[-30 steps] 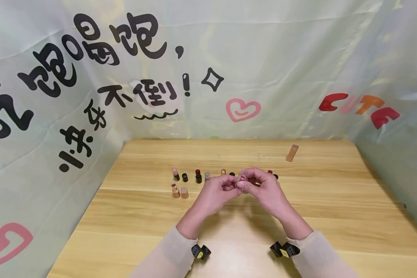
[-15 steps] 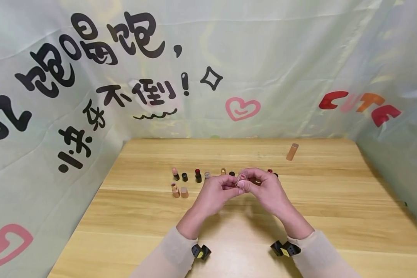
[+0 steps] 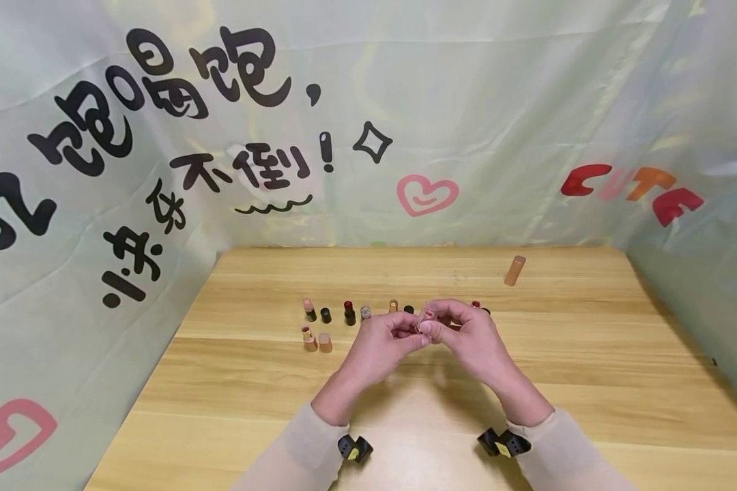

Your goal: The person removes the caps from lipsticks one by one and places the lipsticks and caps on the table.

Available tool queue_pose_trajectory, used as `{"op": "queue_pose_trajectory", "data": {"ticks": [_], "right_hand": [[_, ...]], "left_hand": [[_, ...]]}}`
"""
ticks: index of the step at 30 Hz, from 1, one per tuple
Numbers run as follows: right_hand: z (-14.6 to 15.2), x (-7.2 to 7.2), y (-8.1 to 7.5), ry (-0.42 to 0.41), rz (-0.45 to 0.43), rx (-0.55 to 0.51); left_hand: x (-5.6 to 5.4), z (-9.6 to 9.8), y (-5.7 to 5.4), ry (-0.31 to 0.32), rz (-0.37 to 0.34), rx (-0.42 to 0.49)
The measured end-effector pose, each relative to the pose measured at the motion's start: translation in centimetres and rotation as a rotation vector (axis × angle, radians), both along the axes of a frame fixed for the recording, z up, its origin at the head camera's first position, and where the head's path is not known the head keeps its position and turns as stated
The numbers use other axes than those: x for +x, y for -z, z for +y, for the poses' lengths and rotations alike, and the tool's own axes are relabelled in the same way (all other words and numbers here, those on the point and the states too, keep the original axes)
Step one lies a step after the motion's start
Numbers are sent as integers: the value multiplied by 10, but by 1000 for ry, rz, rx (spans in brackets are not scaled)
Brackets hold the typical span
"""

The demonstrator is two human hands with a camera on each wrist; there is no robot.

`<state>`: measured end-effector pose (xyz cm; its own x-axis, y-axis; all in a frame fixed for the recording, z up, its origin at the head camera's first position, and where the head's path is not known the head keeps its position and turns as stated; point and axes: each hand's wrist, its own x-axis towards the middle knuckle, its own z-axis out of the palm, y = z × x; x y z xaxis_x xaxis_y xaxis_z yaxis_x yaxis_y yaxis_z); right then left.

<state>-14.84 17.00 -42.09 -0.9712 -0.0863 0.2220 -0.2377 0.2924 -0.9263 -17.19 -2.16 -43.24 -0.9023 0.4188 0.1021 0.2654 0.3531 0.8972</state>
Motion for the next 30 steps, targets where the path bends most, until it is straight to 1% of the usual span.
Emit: {"op": "queue_pose_trajectory", "data": {"ticks": [7, 12, 20, 30], "right_hand": [[-3, 1, 1, -5, 0, -22], [-3, 1, 2, 0, -2, -28], [-3, 1, 3, -5, 9, -36], [-6, 2, 4, -6, 20, -56]], "left_hand": [[1, -2, -2, 8, -9, -8], [0, -3, -1, 22, -2, 8], [0, -4, -2, 17, 18, -36], [2, -6, -4, 19, 35, -69]]}}
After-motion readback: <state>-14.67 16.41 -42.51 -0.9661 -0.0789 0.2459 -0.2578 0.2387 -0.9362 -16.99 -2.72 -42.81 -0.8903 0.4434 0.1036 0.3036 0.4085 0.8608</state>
